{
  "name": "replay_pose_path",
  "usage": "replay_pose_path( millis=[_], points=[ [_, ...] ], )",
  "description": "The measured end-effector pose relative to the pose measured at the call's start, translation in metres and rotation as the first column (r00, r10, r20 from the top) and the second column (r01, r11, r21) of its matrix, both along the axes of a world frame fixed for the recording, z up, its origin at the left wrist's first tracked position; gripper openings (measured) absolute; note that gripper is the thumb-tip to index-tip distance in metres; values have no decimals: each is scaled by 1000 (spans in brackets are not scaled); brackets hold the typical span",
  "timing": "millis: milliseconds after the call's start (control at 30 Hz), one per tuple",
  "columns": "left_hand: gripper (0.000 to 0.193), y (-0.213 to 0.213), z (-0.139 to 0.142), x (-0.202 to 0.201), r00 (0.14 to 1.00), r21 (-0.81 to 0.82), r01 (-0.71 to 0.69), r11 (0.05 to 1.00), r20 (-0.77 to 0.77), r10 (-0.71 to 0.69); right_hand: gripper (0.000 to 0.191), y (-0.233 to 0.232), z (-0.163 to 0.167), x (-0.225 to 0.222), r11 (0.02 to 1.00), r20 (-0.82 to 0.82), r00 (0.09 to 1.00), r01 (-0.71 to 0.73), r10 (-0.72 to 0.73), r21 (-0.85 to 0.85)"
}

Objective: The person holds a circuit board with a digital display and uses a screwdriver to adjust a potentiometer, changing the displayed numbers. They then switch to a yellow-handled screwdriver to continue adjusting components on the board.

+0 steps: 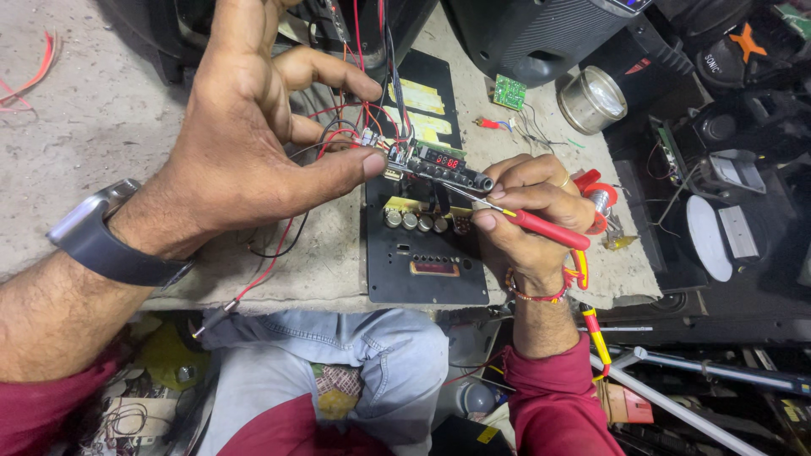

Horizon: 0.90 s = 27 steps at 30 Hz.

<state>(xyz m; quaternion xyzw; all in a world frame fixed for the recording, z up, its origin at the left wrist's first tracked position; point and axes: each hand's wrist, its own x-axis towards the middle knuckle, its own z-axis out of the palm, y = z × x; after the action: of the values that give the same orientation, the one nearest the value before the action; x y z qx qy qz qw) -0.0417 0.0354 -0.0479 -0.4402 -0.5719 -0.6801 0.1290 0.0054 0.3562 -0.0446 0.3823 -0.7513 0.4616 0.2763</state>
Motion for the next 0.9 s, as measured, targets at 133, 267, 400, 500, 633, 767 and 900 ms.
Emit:
replay_pose_path(
  millis=[133, 267, 400, 500, 633, 767, 900],
  points=[
    [106, 0, -2, -2, 999, -22, -13, 1000, -38, 12, 17, 0, 1, 2, 1000, 3, 1000, 15, -15, 13],
    [107, -1, -6, -2, 999, -22, -16, 1000, -52, 14, 16, -1, 1, 2, 1000, 0, 1000, 12, -12, 8],
    [107, -1, -7, -4, 997, -25, -18, 1000, -71, 16, 18, -1, 0, 4, 1000, 27, 999, 19, -19, 10],
    [108, -1, -6, -4, 997, -30, -26, 999, -74, 24, 20, -1, -2, 1, 1000, 10, 1000, 8, -8, -5],
    [108, -1, -5, -3, 999, -31, -30, 999, -41, 29, 19, 2, -5, -1, 1000, 9, 1000, 14, -14, 5],
    [108, 0, -6, -3, 999, -26, -25, 999, -44, 24, 20, 5, -6, -2, 1000, 15, 1000, 5, -5, 14],
    [108, 0, -6, -2, 999, -21, -24, 999, -46, 23, 21, 6, -7, -2, 1000, 34, 999, -2, 2, -2]
  ],
)
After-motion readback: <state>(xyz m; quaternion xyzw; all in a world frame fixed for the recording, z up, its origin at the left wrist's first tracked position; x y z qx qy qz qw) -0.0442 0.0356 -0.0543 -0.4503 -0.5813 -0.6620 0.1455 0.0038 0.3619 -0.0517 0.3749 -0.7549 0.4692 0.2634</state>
